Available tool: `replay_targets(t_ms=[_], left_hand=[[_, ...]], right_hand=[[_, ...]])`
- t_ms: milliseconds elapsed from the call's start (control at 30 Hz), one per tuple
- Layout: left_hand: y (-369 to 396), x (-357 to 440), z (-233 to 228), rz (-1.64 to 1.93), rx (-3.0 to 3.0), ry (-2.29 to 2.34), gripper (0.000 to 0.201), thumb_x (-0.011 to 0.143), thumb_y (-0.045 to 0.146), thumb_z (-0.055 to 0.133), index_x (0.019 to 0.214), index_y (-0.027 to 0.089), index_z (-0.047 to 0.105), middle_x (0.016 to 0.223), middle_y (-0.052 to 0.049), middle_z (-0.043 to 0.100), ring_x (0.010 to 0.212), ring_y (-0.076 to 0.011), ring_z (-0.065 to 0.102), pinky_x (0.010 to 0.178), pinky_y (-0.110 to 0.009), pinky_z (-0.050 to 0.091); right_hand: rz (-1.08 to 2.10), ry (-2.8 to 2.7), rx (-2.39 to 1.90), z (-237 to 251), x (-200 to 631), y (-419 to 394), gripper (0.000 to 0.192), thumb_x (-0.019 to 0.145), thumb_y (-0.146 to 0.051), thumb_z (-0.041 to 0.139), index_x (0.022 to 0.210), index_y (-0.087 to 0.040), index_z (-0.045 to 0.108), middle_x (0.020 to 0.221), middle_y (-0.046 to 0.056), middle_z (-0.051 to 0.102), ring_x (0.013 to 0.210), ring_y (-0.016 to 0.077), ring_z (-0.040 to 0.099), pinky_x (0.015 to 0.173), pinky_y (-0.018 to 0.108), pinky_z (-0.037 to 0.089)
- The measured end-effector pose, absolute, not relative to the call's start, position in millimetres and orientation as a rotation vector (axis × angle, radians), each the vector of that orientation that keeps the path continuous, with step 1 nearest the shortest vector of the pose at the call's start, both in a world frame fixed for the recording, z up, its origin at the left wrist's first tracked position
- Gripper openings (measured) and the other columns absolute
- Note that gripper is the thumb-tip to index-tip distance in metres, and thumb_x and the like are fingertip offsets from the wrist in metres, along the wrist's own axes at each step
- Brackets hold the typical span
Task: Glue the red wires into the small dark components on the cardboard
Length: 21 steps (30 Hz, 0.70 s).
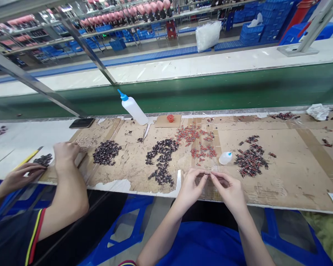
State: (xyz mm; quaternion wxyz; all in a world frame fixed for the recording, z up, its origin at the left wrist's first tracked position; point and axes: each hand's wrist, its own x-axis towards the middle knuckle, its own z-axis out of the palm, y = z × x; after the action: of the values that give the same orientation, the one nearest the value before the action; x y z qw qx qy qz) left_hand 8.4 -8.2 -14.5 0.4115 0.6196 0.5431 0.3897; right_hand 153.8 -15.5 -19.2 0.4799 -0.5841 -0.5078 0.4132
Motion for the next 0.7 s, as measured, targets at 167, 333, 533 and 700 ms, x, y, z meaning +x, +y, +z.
replay_targets(t_ms=[167,333,533,700], left_hand=[[-11.1,12.7,-8.2,0.946,1.559,1.366,0.015,0.087,0.022,0.055,0.093,0.021,0.070,0.096,-0.006,0.073,0.097,-0.0210,0.064,0.091,-0.037,0.048],[-14.8,16.6,-0.8,0.842,1.650,1.441,0.013,0.087,0.021,0.055,0.091,0.022,0.068,0.095,-0.005,0.073,0.097,-0.0222,0.064,0.096,-0.042,0.043],[-20.2,22.4,-1.2,0.793,1.564,1.511,0.013,0.088,0.018,0.053,0.099,0.022,0.059,0.097,-0.005,0.073,0.095,-0.0216,0.067,0.101,-0.047,0.037],[-24.3,28.2,2.3,0.786,1.524,1.482,0.019,0.086,0.014,0.054,0.102,0.022,0.051,0.092,-0.001,0.072,0.093,-0.0205,0.069,0.101,-0.048,0.036]], right_hand=[[1.201,-1.196,-1.352,-18.8,161.5,-13.8,0.037,0.069,-0.052,0.074,0.083,-0.018,0.077,0.087,0.011,0.077,0.069,0.0232,0.073,0.068,0.036,0.062],[1.250,-1.135,-1.382,-20.7,166.6,-12.8,0.043,0.063,-0.051,0.078,0.088,-0.016,0.074,0.080,0.010,0.076,0.070,0.0230,0.073,0.071,0.037,0.062],[1.292,-1.184,-1.355,-21.7,170.0,-12.8,0.038,0.066,-0.048,0.077,0.086,-0.017,0.072,0.075,0.008,0.074,0.068,0.0203,0.070,0.069,0.034,0.061],[1.234,-1.233,-1.385,-16.7,171.8,-16.8,0.035,0.066,-0.048,0.075,0.078,-0.016,0.072,0.071,0.007,0.073,0.061,0.0175,0.066,0.061,0.030,0.059]])
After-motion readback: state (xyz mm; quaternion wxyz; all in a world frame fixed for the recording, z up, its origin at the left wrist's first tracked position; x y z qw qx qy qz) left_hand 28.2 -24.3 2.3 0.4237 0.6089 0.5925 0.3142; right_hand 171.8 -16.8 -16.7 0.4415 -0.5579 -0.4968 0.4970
